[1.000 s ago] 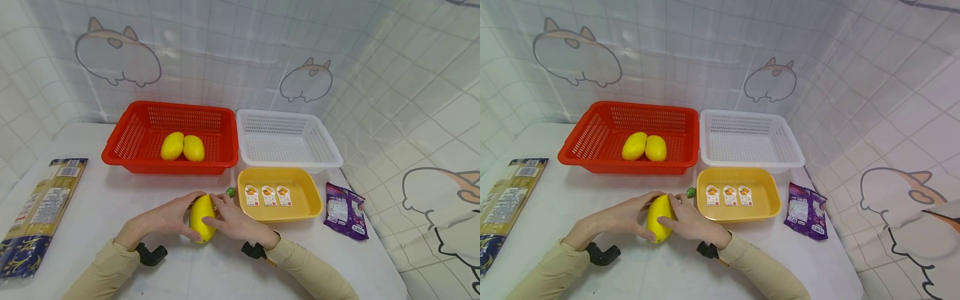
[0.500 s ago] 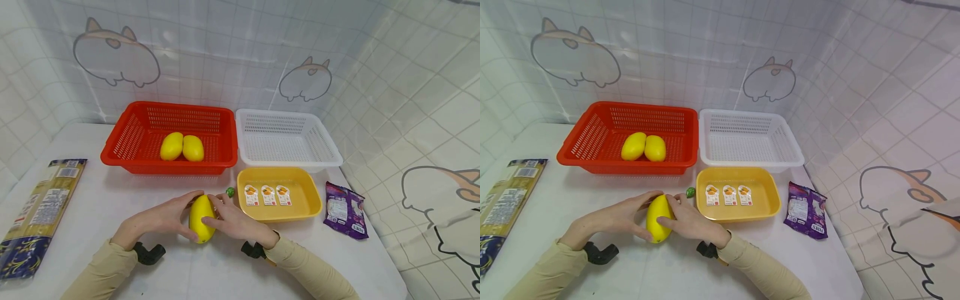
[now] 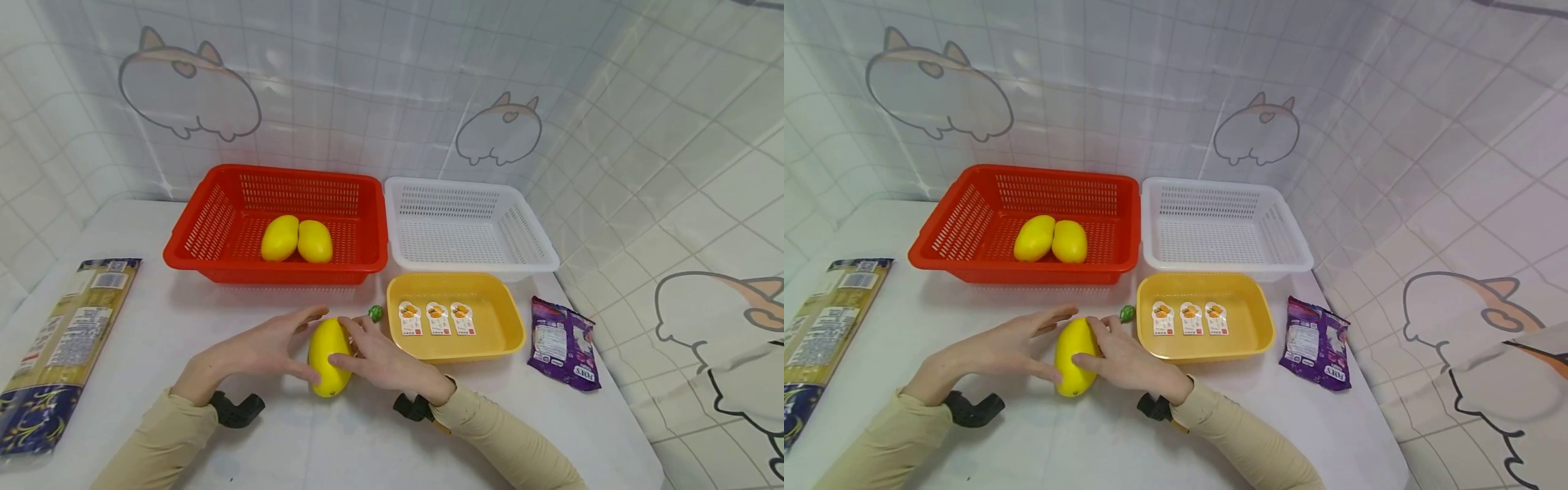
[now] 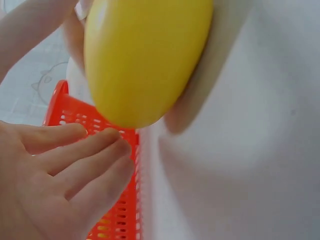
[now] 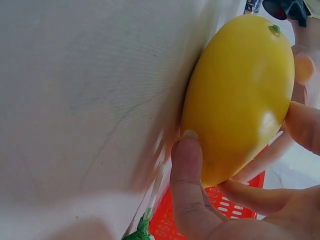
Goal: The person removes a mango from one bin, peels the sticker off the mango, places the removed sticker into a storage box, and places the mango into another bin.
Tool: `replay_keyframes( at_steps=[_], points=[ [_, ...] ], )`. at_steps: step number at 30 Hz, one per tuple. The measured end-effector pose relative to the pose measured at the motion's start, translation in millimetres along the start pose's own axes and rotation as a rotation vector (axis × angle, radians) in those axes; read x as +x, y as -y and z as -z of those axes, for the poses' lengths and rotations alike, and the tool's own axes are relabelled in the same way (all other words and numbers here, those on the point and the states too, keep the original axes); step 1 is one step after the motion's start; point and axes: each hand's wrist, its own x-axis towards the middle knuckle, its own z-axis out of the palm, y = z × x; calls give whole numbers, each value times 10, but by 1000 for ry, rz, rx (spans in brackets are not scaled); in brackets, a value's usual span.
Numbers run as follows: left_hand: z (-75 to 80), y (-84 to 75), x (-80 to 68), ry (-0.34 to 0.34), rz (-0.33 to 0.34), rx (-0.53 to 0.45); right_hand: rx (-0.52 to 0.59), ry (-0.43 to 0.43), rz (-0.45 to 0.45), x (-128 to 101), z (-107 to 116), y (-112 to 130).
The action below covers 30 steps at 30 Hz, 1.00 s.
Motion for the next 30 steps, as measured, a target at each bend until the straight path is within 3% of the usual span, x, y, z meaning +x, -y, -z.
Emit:
replay_keyframes(
  at_steps=[12,23,30],
  points=[
    [207,-47,-144,-125,-36,-5,5,-1,-11,-1,-6,20],
    [529,-86,-368,-375,-75,11,36,-11,-21,-5,-4,33],
    [757,8,-521,-598,4,55,32,-18,-11,0,-15,24]
  ],
)
